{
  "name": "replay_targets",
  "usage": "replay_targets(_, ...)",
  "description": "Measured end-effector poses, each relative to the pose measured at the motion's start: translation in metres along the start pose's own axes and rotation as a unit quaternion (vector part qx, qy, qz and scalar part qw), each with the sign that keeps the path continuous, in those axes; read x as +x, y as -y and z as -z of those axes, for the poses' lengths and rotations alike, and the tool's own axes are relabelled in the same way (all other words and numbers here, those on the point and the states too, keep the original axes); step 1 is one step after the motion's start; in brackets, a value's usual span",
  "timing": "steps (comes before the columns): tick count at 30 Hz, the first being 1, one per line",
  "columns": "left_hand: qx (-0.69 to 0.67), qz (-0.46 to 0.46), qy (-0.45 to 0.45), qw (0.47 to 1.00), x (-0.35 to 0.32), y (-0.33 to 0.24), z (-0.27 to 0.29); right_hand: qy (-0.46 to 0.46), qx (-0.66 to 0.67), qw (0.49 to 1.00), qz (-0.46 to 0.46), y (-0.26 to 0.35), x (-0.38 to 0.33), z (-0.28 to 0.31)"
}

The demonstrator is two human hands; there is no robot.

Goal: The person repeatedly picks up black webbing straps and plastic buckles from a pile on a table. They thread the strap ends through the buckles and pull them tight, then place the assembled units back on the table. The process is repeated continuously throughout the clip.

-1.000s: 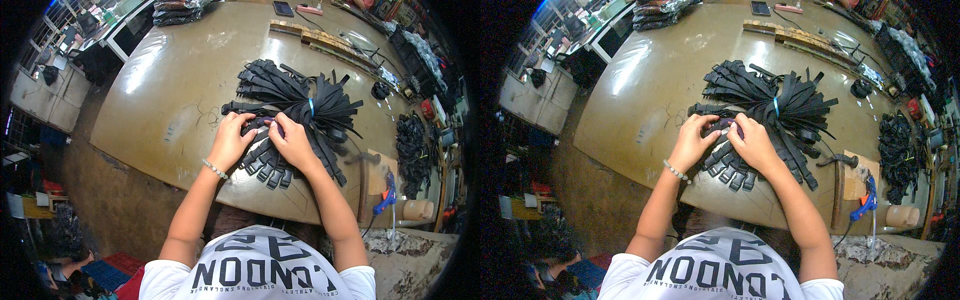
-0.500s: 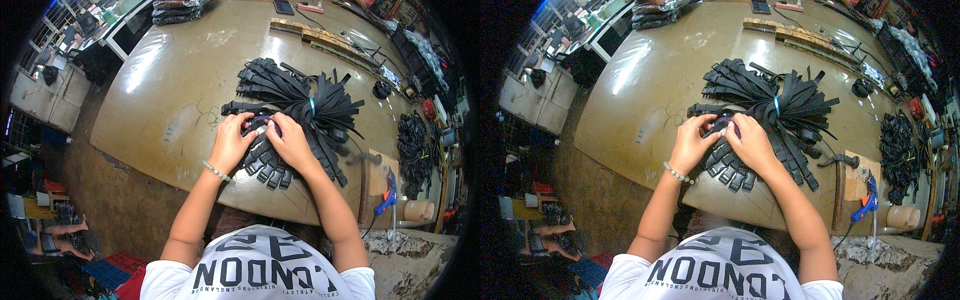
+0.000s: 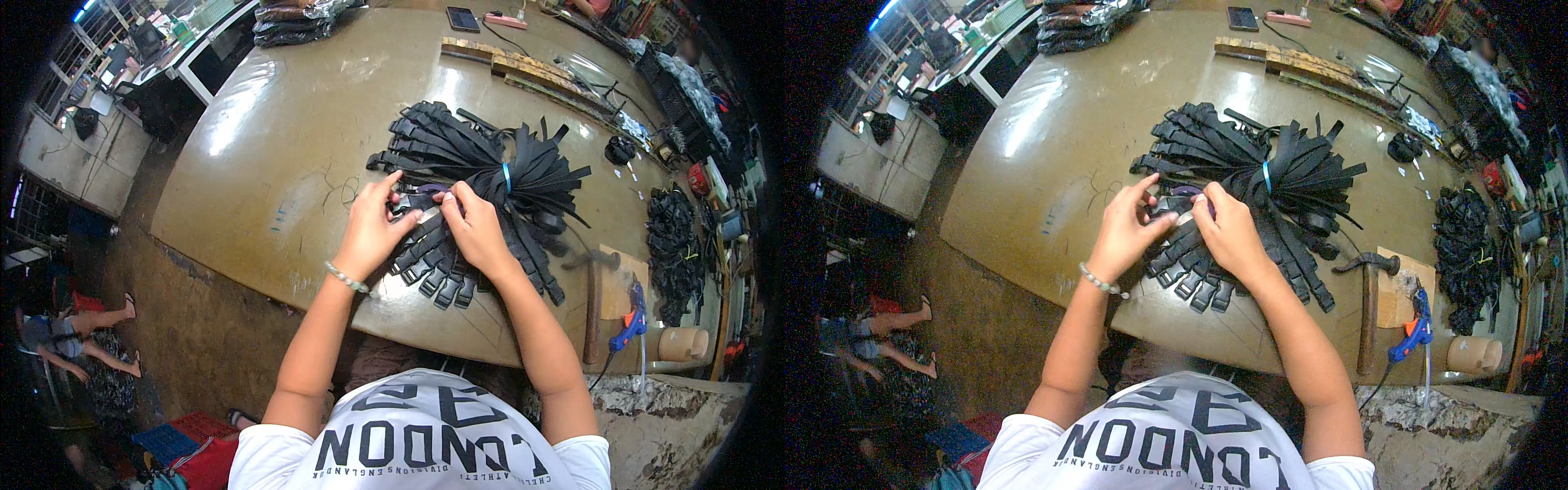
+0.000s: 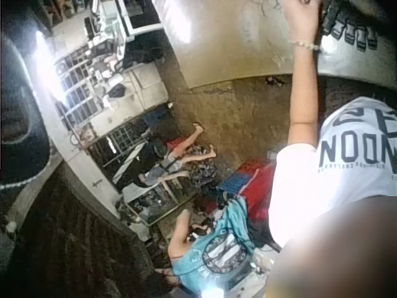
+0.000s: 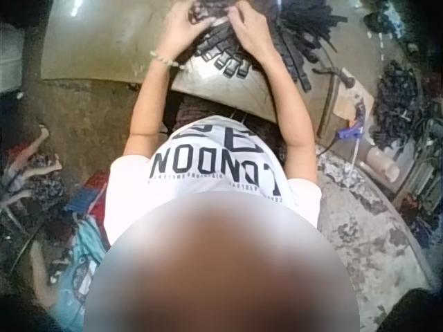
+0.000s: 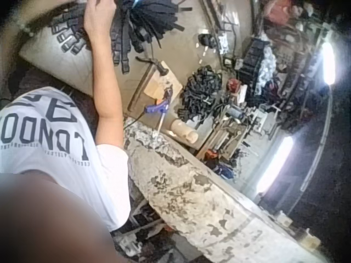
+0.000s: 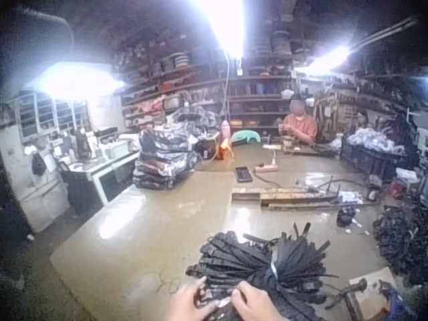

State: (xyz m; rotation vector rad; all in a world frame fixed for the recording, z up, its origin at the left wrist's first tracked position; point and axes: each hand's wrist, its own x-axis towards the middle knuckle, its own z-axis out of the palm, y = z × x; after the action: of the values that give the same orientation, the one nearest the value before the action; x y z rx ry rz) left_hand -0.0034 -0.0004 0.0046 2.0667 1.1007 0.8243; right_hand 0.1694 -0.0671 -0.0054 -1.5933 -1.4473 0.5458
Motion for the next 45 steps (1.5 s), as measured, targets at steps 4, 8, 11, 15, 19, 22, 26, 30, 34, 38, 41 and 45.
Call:
replay_targets(4, 0.02, -0.039, 0.013, 0.999, 0.023, 0.018, 0.015, -0.027, 0.102, 0.994, -0.005, -0.002, 0.001, -0.001)
replay_targets(8, 0.123, -0.137, 0.023, 0.983, 0.055, 0.032, 0.018, -0.043, 0.242, 0.968, -0.052, -0.001, 0.005, 0.003)
replay_targets(11, 0.173, -0.168, 0.073, 0.968, 0.07, 0.029, 0.029, -0.026, 0.34, 0.935, -0.094, 0.004, 0.007, 0.017)
replay_targets(15, 0.146, -0.166, 0.133, 0.966, 0.068, 0.019, 0.051, -0.055, 0.364, 0.927, -0.066, 0.019, 0.009, 0.03)
replay_targets(19, 0.037, -0.147, 0.156, 0.976, 0.052, 0.016, 0.05, -0.014, 0.354, 0.934, -0.043, 0.034, 0.014, 0.009)
replay_targets(22, 0.028, -0.15, 0.154, 0.976, 0.04, 0.018, 0.043, -0.011, 0.285, 0.955, -0.085, 0.034, 0.016, -0.01)
replay_targets(26, 0.062, -0.141, 0.124, 0.98, 0.027, 0.018, 0.038, -0.033, 0.249, 0.966, -0.054, 0.025, 0.011, -0.012)
replay_targets(30, 0.077, -0.106, 0.089, 0.987, 0.021, 0.014, 0.031, -0.051, 0.276, 0.96, -0.005, 0.018, 0.008, -0.015)
replay_targets(34, 0.024, -0.083, 0.062, 0.994, 0.019, 0.011, 0.023, -0.029, 0.271, 0.962, -0.013, 0.012, 0.007, -0.02)
replay_targets(38, 0.004, -0.142, 0.065, 0.988, 0.01, 0.011, 0.024, -0.032, 0.27, 0.962, -0.028, 0.008, 0.006, -0.022)
replay_targets(41, 0.015, -0.15, 0.03, 0.988, 0.005, 0.011, 0.025, -0.052, 0.267, 0.962, -0.013, 0.009, 0.005, -0.023)
replay_targets(45, 0.055, -0.15, -0.023, 0.987, 0.003, 0.012, 0.019, -0.024, 0.254, 0.967, -0.016, 0.011, 0.001, -0.023)
